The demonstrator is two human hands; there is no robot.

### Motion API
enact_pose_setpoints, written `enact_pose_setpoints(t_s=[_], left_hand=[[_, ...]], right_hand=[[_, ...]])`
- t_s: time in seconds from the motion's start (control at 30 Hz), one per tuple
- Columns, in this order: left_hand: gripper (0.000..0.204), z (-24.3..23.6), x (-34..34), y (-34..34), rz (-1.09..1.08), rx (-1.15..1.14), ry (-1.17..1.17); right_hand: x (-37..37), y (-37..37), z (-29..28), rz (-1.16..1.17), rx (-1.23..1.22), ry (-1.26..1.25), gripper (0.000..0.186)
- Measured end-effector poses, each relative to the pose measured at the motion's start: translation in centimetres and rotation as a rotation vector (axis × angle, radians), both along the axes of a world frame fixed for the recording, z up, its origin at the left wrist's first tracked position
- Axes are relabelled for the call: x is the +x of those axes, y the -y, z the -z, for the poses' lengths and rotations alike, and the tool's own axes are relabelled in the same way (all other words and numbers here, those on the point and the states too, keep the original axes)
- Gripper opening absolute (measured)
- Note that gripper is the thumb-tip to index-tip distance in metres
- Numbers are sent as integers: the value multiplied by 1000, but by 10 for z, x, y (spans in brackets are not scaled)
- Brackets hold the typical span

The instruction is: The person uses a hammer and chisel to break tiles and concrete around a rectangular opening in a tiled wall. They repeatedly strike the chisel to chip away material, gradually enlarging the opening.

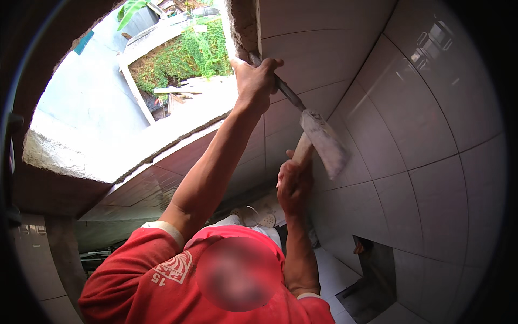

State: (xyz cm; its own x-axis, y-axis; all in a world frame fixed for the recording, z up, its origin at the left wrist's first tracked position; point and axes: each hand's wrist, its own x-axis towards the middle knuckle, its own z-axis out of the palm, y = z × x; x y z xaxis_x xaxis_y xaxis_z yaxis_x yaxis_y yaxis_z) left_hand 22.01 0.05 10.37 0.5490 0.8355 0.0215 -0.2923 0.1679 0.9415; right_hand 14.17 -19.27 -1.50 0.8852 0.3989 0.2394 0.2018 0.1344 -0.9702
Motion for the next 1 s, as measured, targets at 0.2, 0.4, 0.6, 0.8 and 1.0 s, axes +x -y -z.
enact_pose_setpoints(t_s=[0.2, 0.4, 0.6, 0.8, 1.0], left_hand=[[77, 12, 5, -7, -19, 68, -110], [69, 29, 15, -15, -135, 185, -32], [65, 23, 7, -16, -60, 105, 7], [53, 17, -6, -17, -23, 108, -19], [42, 24, -36, -10, -30, 69, -65]], right_hand=[[1, 1, 0, 55, 173, 12, 54], [1, 0, 0, -8, 233, 25, 49], [1, -1, -1, -21, 144, -61, 45], [0, -1, -5, -18, 36, 29, 44], [-5, 26, 3, -13, -10, -28, 44]])
